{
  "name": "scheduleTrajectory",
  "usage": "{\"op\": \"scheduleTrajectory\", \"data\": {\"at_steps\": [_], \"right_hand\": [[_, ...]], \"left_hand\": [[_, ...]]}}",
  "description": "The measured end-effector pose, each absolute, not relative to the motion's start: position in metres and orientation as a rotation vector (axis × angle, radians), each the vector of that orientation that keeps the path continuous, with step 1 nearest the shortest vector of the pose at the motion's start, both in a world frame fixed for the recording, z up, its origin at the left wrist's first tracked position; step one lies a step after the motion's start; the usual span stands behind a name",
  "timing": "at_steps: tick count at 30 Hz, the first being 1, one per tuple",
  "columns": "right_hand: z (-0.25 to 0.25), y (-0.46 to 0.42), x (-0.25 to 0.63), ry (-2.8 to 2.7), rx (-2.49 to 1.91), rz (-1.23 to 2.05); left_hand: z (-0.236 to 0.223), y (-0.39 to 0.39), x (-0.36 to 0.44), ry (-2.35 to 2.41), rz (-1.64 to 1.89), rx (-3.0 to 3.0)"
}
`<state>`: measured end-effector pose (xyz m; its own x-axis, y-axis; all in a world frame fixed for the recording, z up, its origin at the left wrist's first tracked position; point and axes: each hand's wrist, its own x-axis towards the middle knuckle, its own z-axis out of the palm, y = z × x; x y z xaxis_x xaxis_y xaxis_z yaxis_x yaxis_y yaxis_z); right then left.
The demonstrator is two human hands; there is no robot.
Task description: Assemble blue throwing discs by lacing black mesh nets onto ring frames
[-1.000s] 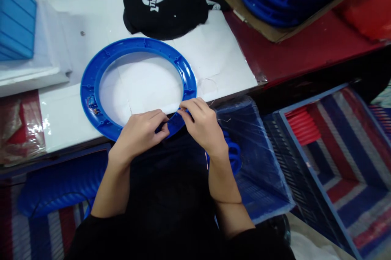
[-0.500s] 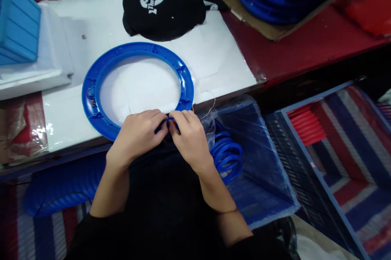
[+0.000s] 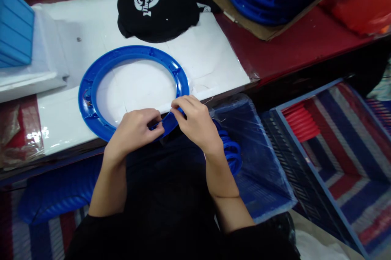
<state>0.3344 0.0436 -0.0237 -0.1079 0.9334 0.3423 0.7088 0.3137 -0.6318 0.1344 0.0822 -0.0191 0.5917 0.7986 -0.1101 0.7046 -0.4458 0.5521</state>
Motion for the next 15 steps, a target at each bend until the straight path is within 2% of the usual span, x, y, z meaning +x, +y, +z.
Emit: {"op": "scheduleTrajectory", "data": {"at_steps": [15], "right_hand": [[-0.0297,0.043,0.3385,-1.769,-1.491,0.56]], "left_hand": [[-0.0189,0.0837,0.1326,1.158,0.23,2.264]]}}
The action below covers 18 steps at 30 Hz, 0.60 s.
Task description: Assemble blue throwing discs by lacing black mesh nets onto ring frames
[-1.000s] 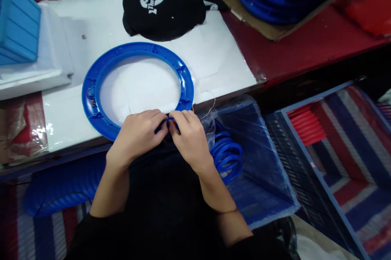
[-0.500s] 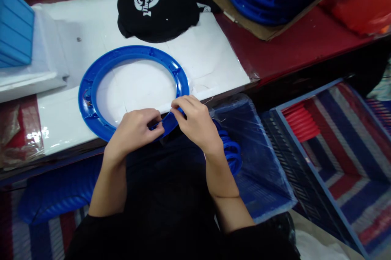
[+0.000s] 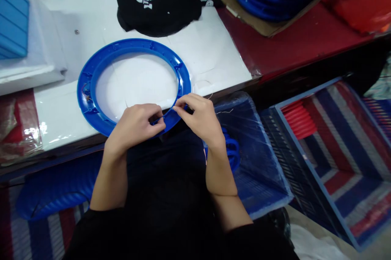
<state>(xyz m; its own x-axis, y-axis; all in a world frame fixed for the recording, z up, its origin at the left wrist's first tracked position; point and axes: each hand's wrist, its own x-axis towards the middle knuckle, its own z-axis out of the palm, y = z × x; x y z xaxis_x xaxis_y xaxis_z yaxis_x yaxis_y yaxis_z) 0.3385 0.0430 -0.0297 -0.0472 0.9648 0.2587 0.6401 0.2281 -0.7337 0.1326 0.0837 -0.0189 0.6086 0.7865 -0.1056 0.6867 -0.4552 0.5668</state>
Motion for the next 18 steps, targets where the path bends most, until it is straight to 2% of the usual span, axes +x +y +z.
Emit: {"op": "scheduleTrajectory", "data": {"at_steps": [8,18], "right_hand": [[-0.001,0.06,0.336,-1.884,-1.701,0.751],[0.023,0.087,0.334,-2.148,-1.864,0.794]], "left_hand": [[-0.019,0.086,0.131,1.1,0.27,2.284],[-0.017,0.09,0.131,1.031,0.272,2.305]]}}
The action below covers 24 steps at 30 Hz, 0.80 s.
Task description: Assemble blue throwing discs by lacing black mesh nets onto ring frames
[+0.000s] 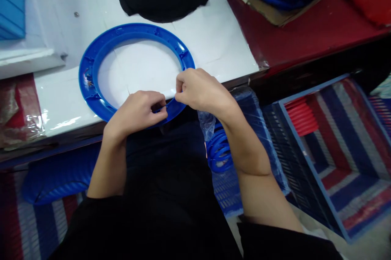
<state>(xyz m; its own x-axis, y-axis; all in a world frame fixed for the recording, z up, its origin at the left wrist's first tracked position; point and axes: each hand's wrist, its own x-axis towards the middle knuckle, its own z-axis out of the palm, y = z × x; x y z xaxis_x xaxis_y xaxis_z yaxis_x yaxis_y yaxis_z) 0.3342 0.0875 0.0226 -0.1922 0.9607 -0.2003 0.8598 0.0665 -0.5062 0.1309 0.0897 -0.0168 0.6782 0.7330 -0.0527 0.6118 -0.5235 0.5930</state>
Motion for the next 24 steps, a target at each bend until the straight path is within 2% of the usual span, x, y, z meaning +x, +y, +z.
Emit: {"op": "scheduleTrajectory", "data": {"at_steps": [8,12,18,20,24], "right_hand": [[0.001,0.091,0.354,-2.014,-1.648,1.109],[-0.005,0.074,0.349,-1.959,-1.67,0.912],[-0.004,0.05,0.33,-2.166,-1.857,0.359],[-0.006,0.05,0.331,-2.183,-1.854,0.366],[-0.008,0.056,0.338,-2.105,-1.785,0.626]], "left_hand": [[-0.018,0.09,0.129,1.032,0.282,2.306],[-0.018,0.089,0.13,1.03,0.278,2.309],[-0.02,0.093,0.127,0.985,0.298,2.314],[-0.02,0.095,0.124,0.939,0.307,2.322],[-0.017,0.092,0.121,0.934,0.298,2.361]]}}
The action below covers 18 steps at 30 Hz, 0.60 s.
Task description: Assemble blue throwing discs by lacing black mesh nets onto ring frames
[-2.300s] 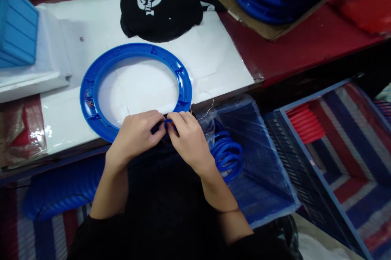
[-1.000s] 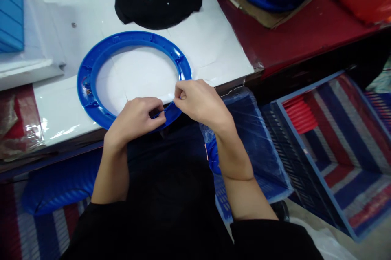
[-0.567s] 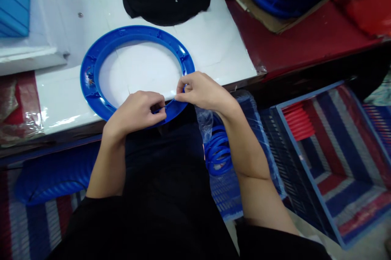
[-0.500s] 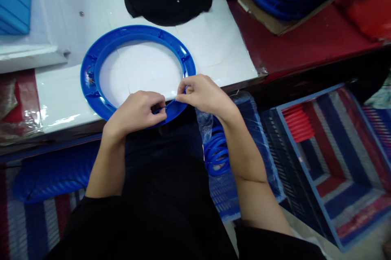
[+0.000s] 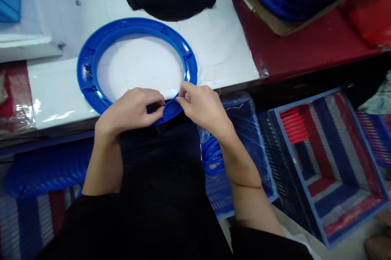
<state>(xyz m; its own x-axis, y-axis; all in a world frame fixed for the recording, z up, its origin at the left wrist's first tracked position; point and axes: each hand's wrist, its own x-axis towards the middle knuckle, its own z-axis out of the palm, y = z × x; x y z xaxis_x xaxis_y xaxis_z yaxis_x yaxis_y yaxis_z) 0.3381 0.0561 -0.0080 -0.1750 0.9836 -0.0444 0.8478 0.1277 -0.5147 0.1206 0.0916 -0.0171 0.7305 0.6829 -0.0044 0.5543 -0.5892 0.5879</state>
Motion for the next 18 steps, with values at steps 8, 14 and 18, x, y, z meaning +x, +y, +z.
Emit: {"op": "scheduleTrajectory", "data": {"at_steps": [8,14,18], "right_hand": [[-0.01,0.041,0.323,-2.021,-1.924,0.502],[-0.002,0.039,0.336,-2.168,-1.721,0.648],[-0.002,0.044,0.34,-2.072,-1.623,0.434]], "left_hand": [[-0.01,0.074,0.149,1.213,0.096,2.483],[-0.016,0.08,0.137,1.112,0.189,2.417],[-0.021,0.085,0.129,1.016,0.218,2.398]]}}
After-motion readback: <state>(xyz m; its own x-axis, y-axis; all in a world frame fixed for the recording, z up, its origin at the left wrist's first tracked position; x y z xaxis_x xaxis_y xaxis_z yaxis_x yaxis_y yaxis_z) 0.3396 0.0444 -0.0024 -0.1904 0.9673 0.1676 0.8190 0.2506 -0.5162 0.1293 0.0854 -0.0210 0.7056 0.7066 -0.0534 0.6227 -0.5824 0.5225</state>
